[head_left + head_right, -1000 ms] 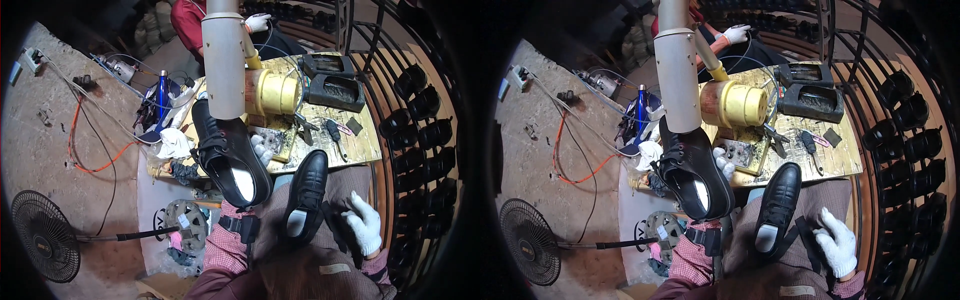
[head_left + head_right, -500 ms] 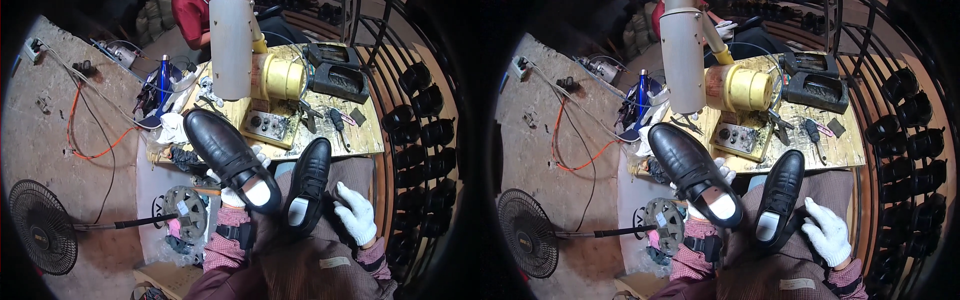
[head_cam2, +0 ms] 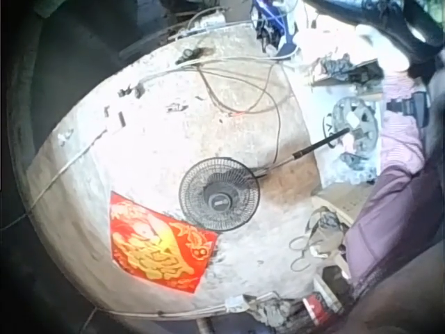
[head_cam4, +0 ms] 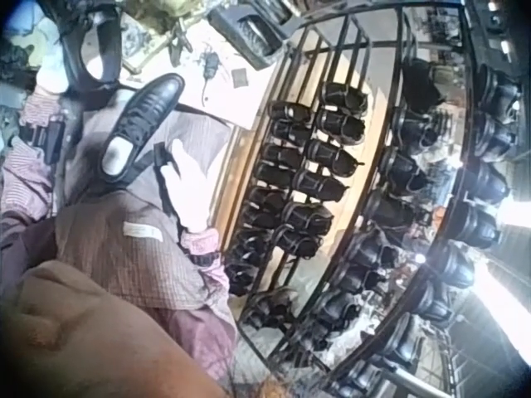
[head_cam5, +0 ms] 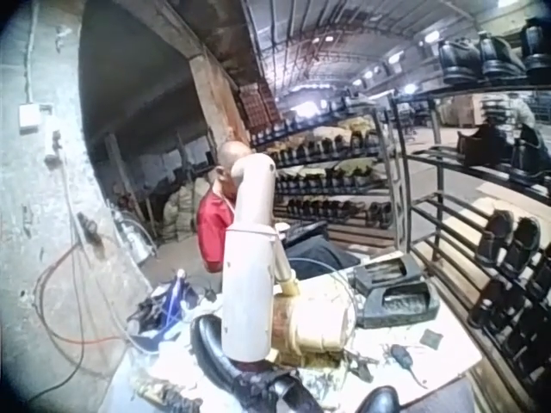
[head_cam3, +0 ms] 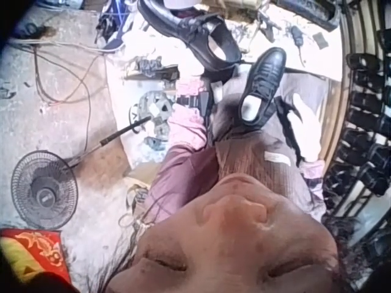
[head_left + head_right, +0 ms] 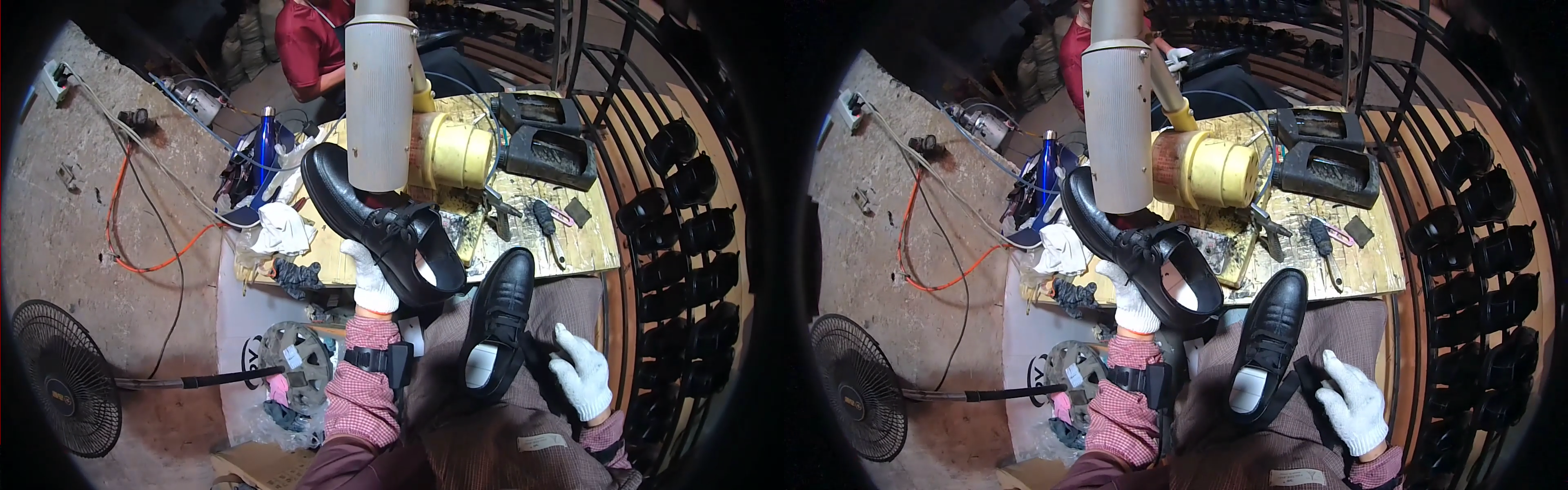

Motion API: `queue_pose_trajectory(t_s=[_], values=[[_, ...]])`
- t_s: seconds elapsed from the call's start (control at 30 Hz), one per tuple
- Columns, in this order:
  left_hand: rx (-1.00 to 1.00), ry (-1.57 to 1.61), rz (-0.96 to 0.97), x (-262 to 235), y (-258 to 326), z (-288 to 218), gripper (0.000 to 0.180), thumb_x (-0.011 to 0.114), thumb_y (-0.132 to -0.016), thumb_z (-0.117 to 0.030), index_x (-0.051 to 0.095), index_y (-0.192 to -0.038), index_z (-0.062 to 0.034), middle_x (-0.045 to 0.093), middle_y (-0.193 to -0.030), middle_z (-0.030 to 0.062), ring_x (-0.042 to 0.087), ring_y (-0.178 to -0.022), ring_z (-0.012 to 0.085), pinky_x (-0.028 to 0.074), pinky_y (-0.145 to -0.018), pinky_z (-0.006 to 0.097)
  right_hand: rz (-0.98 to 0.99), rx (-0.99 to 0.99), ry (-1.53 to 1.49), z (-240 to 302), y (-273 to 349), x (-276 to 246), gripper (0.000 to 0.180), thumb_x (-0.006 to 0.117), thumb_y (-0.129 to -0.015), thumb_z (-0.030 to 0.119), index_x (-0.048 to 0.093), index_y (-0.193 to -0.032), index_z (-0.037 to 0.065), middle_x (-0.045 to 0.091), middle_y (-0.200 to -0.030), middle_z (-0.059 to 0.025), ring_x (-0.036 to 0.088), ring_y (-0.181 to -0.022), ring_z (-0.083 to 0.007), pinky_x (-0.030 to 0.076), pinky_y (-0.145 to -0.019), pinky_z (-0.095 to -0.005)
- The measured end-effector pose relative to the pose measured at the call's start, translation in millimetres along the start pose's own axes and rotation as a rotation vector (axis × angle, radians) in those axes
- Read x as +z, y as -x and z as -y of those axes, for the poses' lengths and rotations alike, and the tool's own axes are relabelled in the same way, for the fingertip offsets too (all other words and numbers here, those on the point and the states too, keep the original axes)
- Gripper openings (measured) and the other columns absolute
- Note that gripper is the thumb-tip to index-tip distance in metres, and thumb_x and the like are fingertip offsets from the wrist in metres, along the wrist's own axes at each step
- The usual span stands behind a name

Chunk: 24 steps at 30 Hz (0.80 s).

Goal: Polishing and inspecting black leather shoes at a workshop station.

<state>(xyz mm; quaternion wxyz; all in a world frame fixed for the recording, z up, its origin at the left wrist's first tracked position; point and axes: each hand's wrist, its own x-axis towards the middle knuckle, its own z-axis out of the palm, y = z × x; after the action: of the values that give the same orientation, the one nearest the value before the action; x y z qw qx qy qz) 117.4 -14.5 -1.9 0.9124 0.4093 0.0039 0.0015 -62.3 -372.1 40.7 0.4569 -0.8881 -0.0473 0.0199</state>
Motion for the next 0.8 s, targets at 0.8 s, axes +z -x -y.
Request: queue_pose_trajectory(t_s=[0.8], values=[[0.156,0.163,-0.175,-28,24,-20,0.085,0.041,-0.1,-0.077,0.043,-0.159,-0.0161,0.048,-0.16,0.01,0.042,-0.147,0.0334,0.03,-0.125,0.053,0.022,-0.074,0.028,5,-3,7,0.052,0.075,-0.086,0.007,0.066,-0.138,0.003,0.072,-0.123,-0.022,0.075,-0.097,-0.0318,0.06,-0.088,-0.037]])
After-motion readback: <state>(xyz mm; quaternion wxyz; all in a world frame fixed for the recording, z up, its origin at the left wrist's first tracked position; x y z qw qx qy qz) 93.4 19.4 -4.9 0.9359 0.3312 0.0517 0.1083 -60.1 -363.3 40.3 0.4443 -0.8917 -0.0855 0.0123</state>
